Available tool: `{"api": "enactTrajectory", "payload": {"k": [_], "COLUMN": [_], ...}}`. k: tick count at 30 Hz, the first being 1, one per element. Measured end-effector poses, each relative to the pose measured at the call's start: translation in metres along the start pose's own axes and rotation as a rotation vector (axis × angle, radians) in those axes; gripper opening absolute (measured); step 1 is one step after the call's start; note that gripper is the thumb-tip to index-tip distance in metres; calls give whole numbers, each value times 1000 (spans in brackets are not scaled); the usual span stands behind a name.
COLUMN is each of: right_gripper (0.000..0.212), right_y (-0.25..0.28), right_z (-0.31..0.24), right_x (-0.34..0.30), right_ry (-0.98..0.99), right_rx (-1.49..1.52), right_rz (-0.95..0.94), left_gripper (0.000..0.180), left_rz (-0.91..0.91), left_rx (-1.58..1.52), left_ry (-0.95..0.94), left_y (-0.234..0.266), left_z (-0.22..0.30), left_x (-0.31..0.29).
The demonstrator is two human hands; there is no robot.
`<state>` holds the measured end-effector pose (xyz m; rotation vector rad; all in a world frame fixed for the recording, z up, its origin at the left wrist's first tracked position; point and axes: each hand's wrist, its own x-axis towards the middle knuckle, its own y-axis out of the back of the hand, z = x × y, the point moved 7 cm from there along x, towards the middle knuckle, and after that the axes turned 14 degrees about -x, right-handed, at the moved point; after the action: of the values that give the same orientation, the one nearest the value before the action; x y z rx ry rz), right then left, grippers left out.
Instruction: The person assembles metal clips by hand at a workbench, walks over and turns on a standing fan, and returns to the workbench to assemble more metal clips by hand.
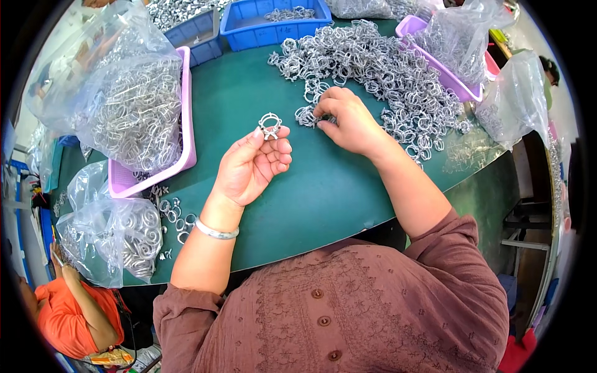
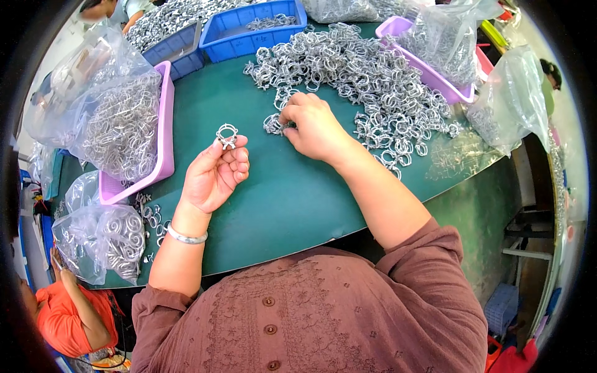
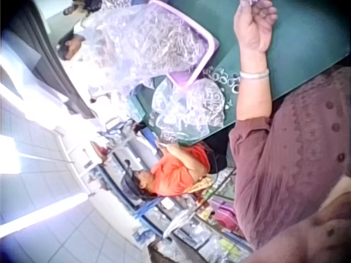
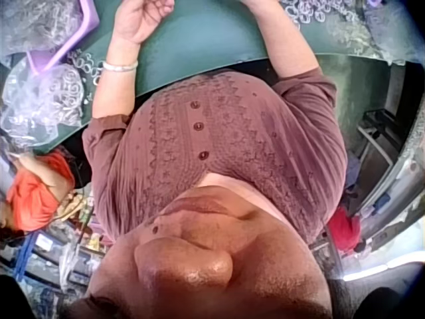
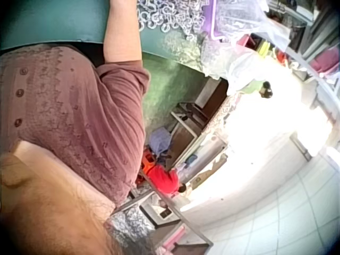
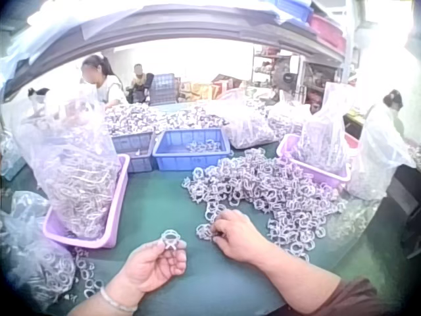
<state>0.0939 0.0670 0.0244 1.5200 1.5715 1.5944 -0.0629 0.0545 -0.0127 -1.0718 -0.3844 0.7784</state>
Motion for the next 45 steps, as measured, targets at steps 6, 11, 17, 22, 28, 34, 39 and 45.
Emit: {"api": "enactTrajectory", "payload": {"k": [6,11,17,22,28,34,39,45], "right_gripper": [25,28,16,11,11,11,11,11], "right_y": [6,4,1,1,9,16,13,14], "right_z": [-9,-10,-1,0,-4,-22,-34,-33], "right_x": [-2,-3,-1,-2,-1,1,-1,0], "right_ry": [2,-6,-20,-51,-29,100,181,188], "right_rx": [-79,-202,-67,-61,61,415,451,302], "right_rz": [103,111,121,144,205,171,119,123], "left_gripper": [37,37,35,37,35,34,32,26], "left_rz": [21,14,0,-2,94,285,191,248], "left_rx": [-14,-24,-41,-64,94,627,1042,984], "left_ry": [7,16,-16,-63,-49,-315,-449,-424], "left_y": [2,3,4,1,11,-1,-6,-1], "left_z": [0,-1,4,8,6,15,17,18], "left_x": [0,0,1,2,0,-3,-5,-5]}}
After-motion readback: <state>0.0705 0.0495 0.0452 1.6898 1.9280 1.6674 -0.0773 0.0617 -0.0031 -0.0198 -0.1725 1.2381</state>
